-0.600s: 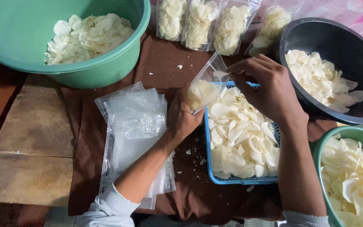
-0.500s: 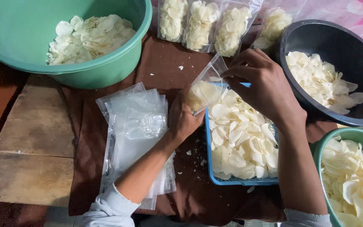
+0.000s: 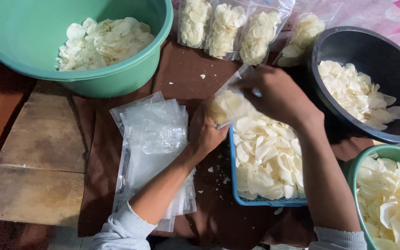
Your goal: Packaging thin white chips into clear plastic bags from a basket
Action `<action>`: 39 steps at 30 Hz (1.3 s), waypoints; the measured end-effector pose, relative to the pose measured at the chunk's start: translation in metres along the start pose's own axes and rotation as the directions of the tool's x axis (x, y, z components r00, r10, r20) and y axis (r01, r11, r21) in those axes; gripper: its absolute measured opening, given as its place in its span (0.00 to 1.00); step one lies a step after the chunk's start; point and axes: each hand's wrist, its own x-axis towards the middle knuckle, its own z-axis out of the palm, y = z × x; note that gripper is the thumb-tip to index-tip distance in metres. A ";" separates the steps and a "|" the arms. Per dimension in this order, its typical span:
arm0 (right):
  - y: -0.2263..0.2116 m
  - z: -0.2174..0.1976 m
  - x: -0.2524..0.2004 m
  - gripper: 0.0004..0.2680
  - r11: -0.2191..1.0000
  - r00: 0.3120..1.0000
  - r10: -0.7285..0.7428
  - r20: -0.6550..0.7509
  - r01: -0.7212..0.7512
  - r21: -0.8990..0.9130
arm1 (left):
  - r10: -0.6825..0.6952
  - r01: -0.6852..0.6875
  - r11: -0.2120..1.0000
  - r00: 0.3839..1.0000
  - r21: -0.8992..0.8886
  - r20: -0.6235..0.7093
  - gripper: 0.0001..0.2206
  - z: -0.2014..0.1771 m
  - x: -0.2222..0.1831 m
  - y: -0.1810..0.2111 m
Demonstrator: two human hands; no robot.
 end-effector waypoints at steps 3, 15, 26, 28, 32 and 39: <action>0.037 0.006 -0.021 0.08 0.990 0.959 0.054 -0.280 -0.016 0.138 | -0.073 0.071 0.997 0.997 0.038 0.036 0.30 -0.005 0.000 0.006; 0.075 0.077 -0.047 0.05 0.946 0.944 0.326 0.045 -0.325 -0.016 | -0.131 0.131 0.990 0.991 -0.057 0.007 0.27 0.013 -0.004 -0.005; 0.055 0.040 -0.061 0.05 0.930 0.937 0.348 -0.021 -0.342 0.134 | -0.139 0.143 0.987 0.989 -0.075 0.057 0.28 -0.001 -0.002 -0.001; 0.060 0.037 -0.066 0.05 0.936 0.938 0.321 -0.128 -0.293 0.196 | -0.136 0.139 0.989 0.989 -0.048 0.067 0.29 0.000 -0.003 -0.003; 0.060 0.027 -0.069 0.06 0.936 0.809 0.265 -0.524 -0.087 0.340 | -0.113 0.116 0.993 0.990 -0.036 0.081 0.29 -0.002 -0.003 -0.002; 0.011 -0.003 -0.046 0.04 0.985 0.913 -0.004 -0.407 0.074 0.157 | -0.071 0.069 0.997 0.997 0.037 0.041 0.29 0.003 -0.006 -0.006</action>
